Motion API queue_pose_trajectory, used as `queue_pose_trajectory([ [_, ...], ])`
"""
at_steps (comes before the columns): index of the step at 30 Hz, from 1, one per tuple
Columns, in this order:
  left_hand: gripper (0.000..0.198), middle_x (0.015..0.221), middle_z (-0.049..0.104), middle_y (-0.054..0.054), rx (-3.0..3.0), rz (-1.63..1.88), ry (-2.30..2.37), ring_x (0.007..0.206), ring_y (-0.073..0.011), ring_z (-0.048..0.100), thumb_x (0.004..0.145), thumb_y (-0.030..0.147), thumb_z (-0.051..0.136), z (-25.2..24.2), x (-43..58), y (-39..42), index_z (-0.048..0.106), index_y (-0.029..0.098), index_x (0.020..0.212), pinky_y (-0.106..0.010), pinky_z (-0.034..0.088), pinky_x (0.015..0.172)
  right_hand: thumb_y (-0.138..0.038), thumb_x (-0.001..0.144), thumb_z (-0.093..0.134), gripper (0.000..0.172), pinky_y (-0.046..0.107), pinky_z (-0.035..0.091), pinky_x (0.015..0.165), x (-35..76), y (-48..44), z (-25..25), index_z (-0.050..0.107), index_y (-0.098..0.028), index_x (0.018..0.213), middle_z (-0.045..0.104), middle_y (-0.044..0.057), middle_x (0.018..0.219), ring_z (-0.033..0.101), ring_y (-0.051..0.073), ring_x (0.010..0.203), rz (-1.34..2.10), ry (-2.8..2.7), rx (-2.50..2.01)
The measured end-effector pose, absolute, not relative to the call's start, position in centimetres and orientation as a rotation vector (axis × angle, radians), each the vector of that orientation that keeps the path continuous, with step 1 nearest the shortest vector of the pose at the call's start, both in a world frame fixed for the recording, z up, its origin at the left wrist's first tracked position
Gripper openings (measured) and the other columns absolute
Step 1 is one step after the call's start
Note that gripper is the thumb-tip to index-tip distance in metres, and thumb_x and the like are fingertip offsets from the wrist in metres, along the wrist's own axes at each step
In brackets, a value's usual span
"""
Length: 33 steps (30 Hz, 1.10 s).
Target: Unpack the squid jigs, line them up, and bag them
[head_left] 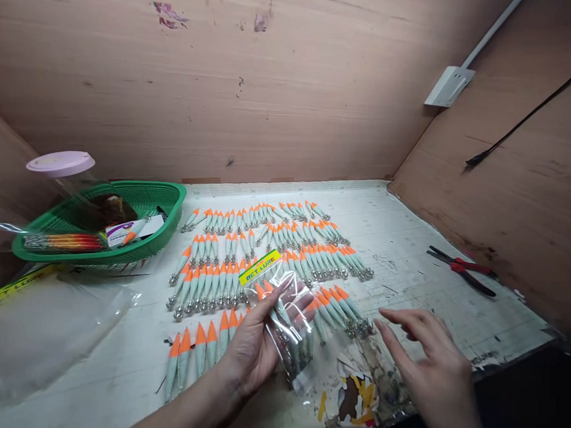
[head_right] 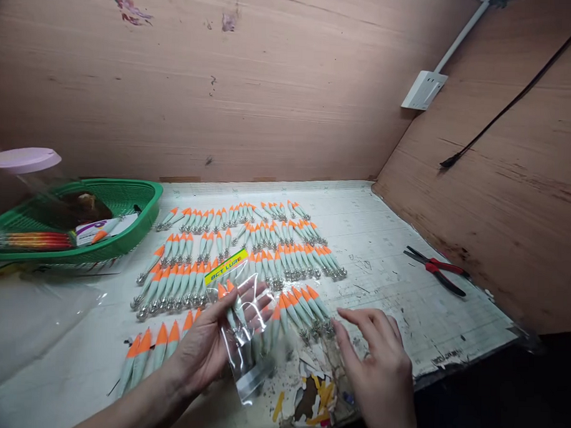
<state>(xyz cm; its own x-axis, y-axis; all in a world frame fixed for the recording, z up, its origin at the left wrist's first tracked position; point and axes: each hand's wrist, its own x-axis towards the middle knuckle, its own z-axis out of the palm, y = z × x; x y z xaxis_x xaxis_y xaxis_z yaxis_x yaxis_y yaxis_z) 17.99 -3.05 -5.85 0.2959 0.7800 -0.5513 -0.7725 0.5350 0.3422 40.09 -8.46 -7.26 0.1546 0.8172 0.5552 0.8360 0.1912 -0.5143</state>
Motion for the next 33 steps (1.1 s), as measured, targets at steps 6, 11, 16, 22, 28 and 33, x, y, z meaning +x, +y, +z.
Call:
queue_pose_trajectory([
  [6,0.033,0.114,0.066,-0.016,0.032,1.024,0.8,0.101,-0.0259,0.066,0.088,0.019,0.055,-6.0,18.0,-2.7,0.057,0.01,0.119,-0.038,0.054,0.091,-0.049,0.078,0.054,0.035,0.03,0.05,0.054,44.1,-7.4,-11.9,0.071,-0.019,0.084,0.066,0.007,0.076,0.06,0.019,0.061,0.386,-1.577,-1.885],
  [11,0.033,0.112,0.067,-0.016,0.03,1.03,0.789,0.101,-0.0262,0.066,0.088,0.017,0.054,-6.2,18.1,-2.7,0.056,0.011,0.12,-0.039,0.054,0.09,-0.045,0.079,0.051,0.031,0.03,0.05,0.061,43.3,-7.4,-13.4,0.068,-0.019,0.074,0.061,0.007,0.076,0.06,0.019,0.068,0.4,-1.476,-1.866],
  [16,0.033,0.113,0.066,-0.017,0.04,1.009,0.795,0.102,-0.0274,0.065,0.088,0.017,0.053,-6.1,18.1,-2.8,0.056,0.01,0.12,-0.041,0.055,0.088,-0.05,0.079,0.053,0.034,0.03,0.049,0.062,43.3,-7.2,-13.7,0.069,-0.02,0.083,0.062,0.007,0.081,0.059,0.019,0.07,0.484,-1.427,-1.879],
  [22,0.03,0.116,0.065,-0.016,0.071,1.002,0.805,0.104,-0.0284,0.064,0.086,0.02,0.057,-6.1,18.0,-2.9,0.059,0.012,0.115,-0.04,0.056,0.087,-0.049,0.077,0.055,0.034,0.032,0.049,0.067,42.8,-6.5,-13.8,0.069,-0.019,0.085,0.062,0.007,0.083,0.059,0.02,0.073,0.495,-1.372,-1.874],
  [28,0.033,0.116,0.065,-0.017,0.043,1.008,0.795,0.103,-0.0286,0.065,0.086,0.019,0.057,-6.2,18.1,-2.9,0.057,0.012,0.118,-0.041,0.055,0.088,-0.046,0.073,0.058,0.03,0.03,0.049,0.064,42.5,-5.5,-14.4,0.065,-0.019,0.081,0.064,0.006,0.076,0.058,0.018,0.069,0.46,-1.303,-1.852],
  [33,0.035,0.116,0.065,-0.018,0.009,1.02,0.766,0.103,-0.0282,0.065,0.086,0.018,0.056,-5.9,18.0,-2.8,0.054,0.011,0.121,-0.042,0.054,0.09,-0.049,0.068,0.063,0.035,0.027,0.053,0.058,43.1,-6.9,-12.1,0.063,-0.017,0.083,0.066,0.007,0.073,0.063,0.019,0.065,0.466,-1.11,-1.782],
])
